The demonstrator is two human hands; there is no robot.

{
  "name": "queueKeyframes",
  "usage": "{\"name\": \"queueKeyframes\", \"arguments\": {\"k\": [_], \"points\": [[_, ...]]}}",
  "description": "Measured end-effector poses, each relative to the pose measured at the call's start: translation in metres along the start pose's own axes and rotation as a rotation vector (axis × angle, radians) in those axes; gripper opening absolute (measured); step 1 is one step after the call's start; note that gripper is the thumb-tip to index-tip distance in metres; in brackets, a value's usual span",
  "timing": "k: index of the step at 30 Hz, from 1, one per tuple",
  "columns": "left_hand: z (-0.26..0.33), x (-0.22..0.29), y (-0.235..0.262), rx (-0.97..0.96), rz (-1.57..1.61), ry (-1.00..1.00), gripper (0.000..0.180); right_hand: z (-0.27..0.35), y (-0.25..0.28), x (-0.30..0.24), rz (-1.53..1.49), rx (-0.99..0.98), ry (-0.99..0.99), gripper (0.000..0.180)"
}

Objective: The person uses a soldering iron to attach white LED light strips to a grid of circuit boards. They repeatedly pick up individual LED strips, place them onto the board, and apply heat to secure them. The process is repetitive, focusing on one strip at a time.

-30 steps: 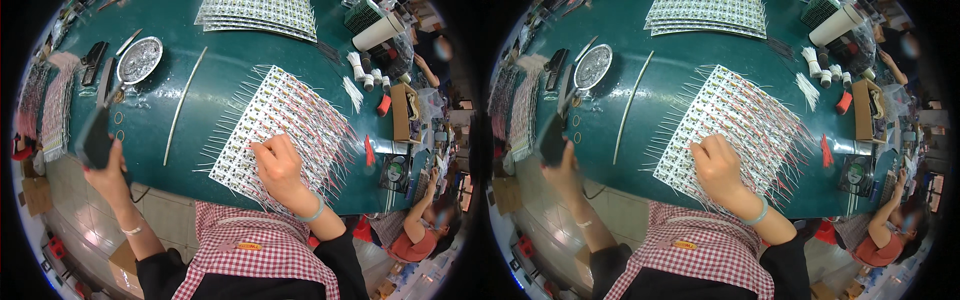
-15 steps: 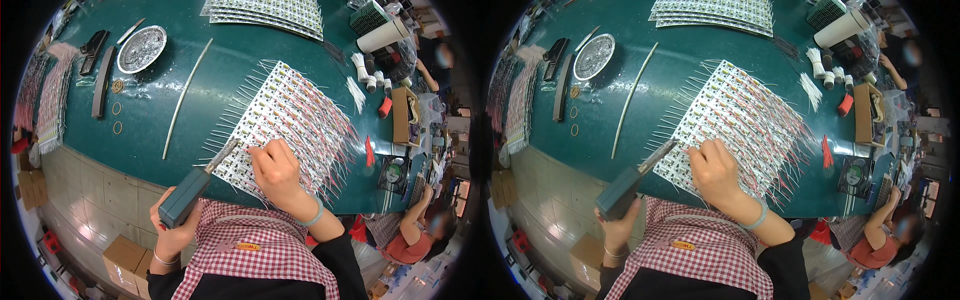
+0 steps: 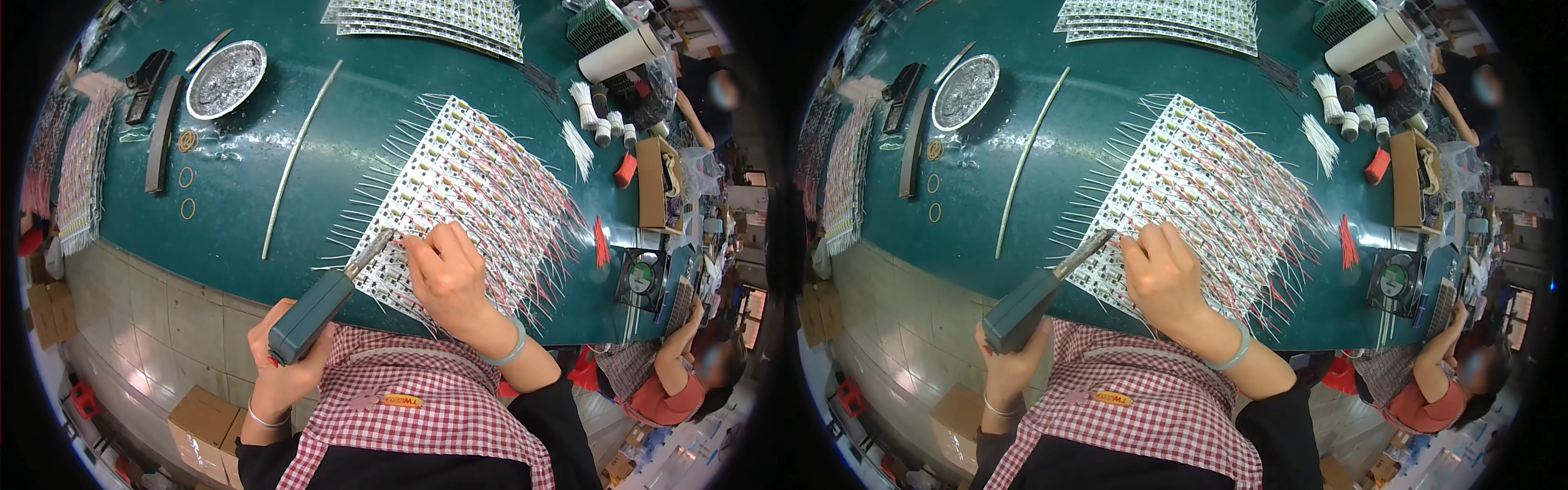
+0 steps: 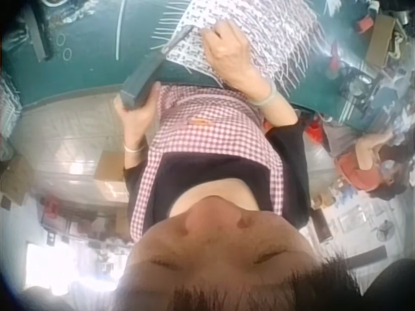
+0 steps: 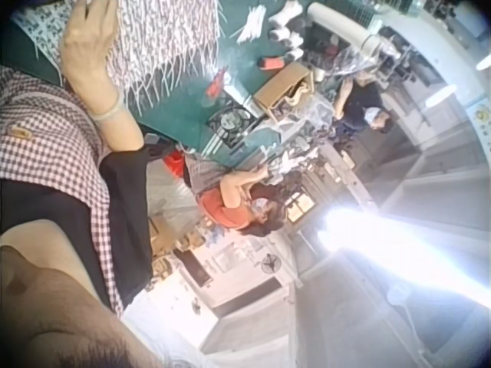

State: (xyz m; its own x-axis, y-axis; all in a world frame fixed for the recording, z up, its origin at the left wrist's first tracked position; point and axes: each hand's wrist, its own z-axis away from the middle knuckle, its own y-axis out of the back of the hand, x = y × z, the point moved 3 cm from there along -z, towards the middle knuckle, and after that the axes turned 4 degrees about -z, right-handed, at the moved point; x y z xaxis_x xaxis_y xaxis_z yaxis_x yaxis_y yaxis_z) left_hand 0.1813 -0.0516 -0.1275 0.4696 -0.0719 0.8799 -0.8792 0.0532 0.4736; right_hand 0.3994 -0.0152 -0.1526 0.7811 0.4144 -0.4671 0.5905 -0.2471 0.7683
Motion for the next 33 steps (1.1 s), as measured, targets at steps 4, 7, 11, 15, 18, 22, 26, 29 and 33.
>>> {"name": "queueKeyframes", "arguments": {"k": [4, 7, 11, 15, 18, 22, 26, 29, 33], "points": [[-0.003, -0.003, 0.003, -0.038, 0.054, 0.058, 0.014, 0.000, 0.001, 0.000, 0.000, 0.003, -0.006, 0.020], [-0.007, -0.001, 0.005, -0.019, 0.064, 0.046, 0.015, -0.001, 0.001, -0.001, 0.000, 0.002, -0.001, 0.019], [-0.006, -0.007, 0.005, -0.010, 0.119, 0.133, 0.018, 0.001, 0.000, 0.000, 0.024, 0.000, 0.014, 0.014], [0.006, -0.022, 0.009, 0.041, 0.126, 0.125, 0.021, 0.000, -0.001, 0.000, 0.017, -0.001, 0.020, 0.015], [0.009, -0.022, 0.009, 0.062, 0.174, 0.144, 0.023, 0.000, -0.001, 0.000, 0.015, 0.004, -0.002, 0.017], [0.013, -0.024, 0.009, 0.072, 0.174, 0.146, 0.027, 0.001, 0.000, -0.001, 0.011, -0.004, -0.014, 0.020], [0.015, -0.025, 0.011, 0.089, 0.194, 0.197, 0.030, 0.006, 0.002, 0.001, -0.003, -0.073, -0.031, 0.024], [0.019, -0.023, 0.014, 0.118, 0.207, 0.309, 0.030, 0.003, 0.007, -0.006, -0.003, -0.059, -0.031, 0.027], [0.019, -0.022, 0.013, 0.155, 0.217, 0.275, 0.029, 0.001, 0.017, -0.015, 0.091, -0.036, -0.019, 0.031]]}}
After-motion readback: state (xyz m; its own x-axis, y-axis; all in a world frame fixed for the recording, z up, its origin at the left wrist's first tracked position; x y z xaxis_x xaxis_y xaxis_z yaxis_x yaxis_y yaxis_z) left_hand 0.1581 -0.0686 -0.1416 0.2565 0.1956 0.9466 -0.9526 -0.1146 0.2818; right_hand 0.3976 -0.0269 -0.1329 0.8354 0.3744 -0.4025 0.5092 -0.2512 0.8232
